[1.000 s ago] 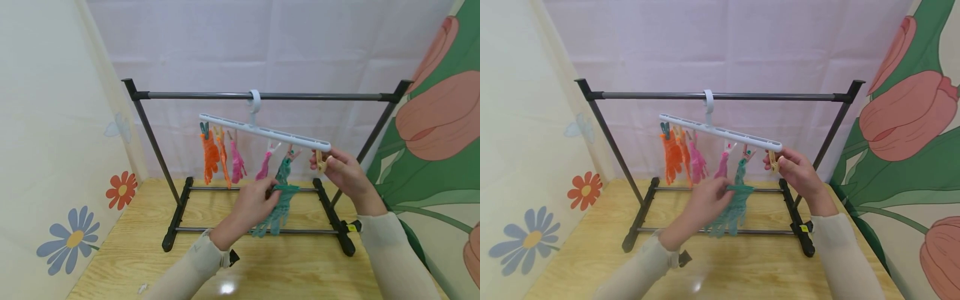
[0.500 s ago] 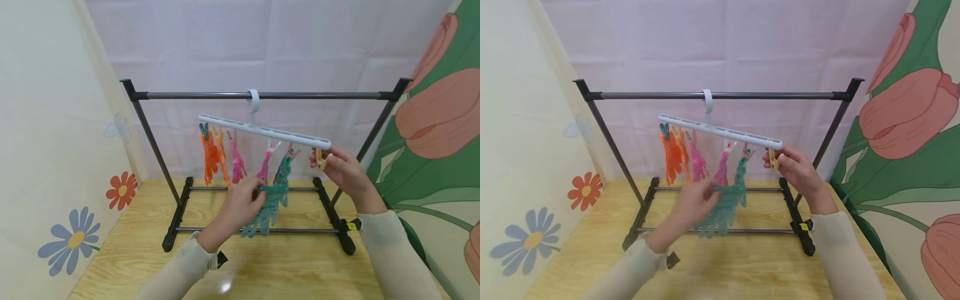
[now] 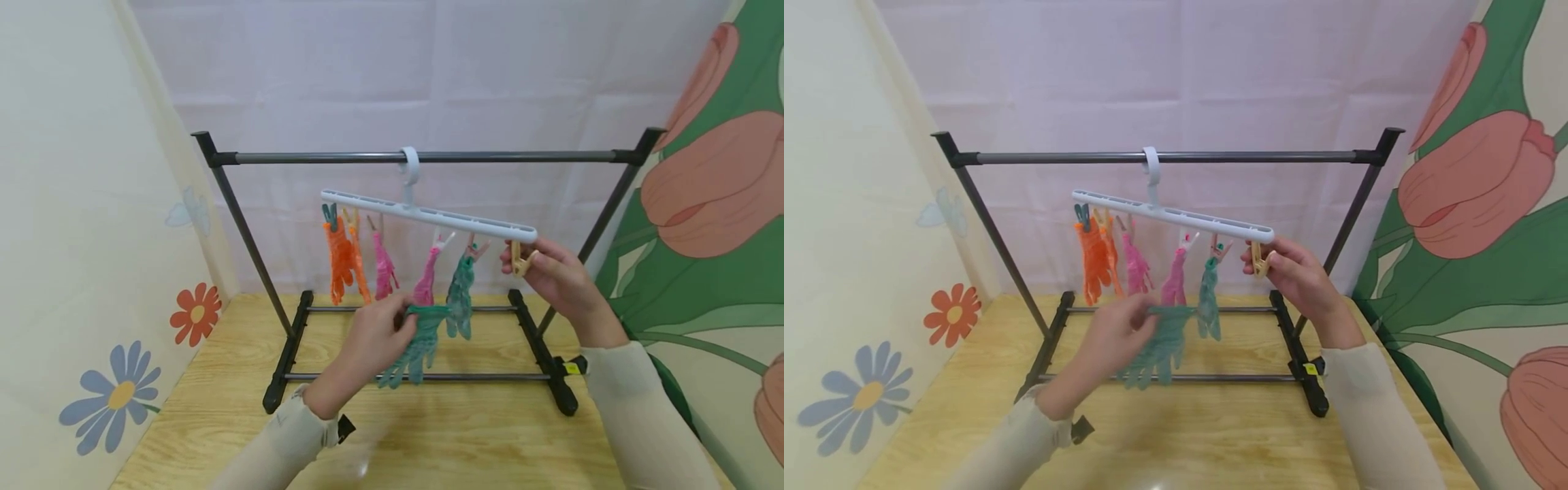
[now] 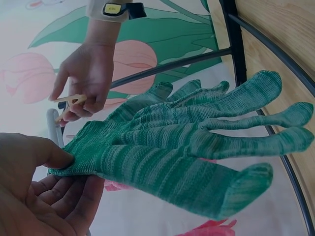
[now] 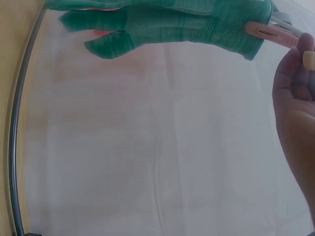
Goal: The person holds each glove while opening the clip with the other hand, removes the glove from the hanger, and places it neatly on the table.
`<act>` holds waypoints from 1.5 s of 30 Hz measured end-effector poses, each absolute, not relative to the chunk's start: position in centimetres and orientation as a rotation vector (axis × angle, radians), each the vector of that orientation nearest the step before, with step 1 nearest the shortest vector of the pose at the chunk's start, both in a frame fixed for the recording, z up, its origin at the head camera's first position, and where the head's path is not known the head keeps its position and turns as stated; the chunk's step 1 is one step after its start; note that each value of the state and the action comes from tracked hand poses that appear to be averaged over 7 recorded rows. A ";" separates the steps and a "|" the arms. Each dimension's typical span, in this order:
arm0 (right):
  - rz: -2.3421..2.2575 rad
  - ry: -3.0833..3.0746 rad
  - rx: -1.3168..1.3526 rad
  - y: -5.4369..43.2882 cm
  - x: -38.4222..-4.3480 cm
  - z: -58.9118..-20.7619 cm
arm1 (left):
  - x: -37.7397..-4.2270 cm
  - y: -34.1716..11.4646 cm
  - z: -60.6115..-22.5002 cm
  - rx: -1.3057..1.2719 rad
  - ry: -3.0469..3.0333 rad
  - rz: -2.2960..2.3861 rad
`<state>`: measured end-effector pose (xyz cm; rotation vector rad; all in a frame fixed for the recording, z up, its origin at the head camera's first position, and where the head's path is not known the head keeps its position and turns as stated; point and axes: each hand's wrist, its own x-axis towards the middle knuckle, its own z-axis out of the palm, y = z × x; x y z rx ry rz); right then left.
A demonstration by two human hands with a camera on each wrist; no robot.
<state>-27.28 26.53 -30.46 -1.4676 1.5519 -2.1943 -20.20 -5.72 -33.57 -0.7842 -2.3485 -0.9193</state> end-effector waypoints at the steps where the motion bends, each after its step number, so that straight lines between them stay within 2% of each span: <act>1: -2.192 1.553 -1.468 26.5 -27.3 -30.4 | -20.2 -5.9 -33.6 -0.782 -2.348 -0.924; 21: -2.170 1.476 -1.495 26.5 -27.5 -30.5 | -19.6 -9.1 -34.2 -0.722 -2.386 -0.990; 45: -2.167 1.462 -1.483 26.6 -27.6 -30.3 | -18.6 -13.2 -34.5 -0.491 -2.479 -1.115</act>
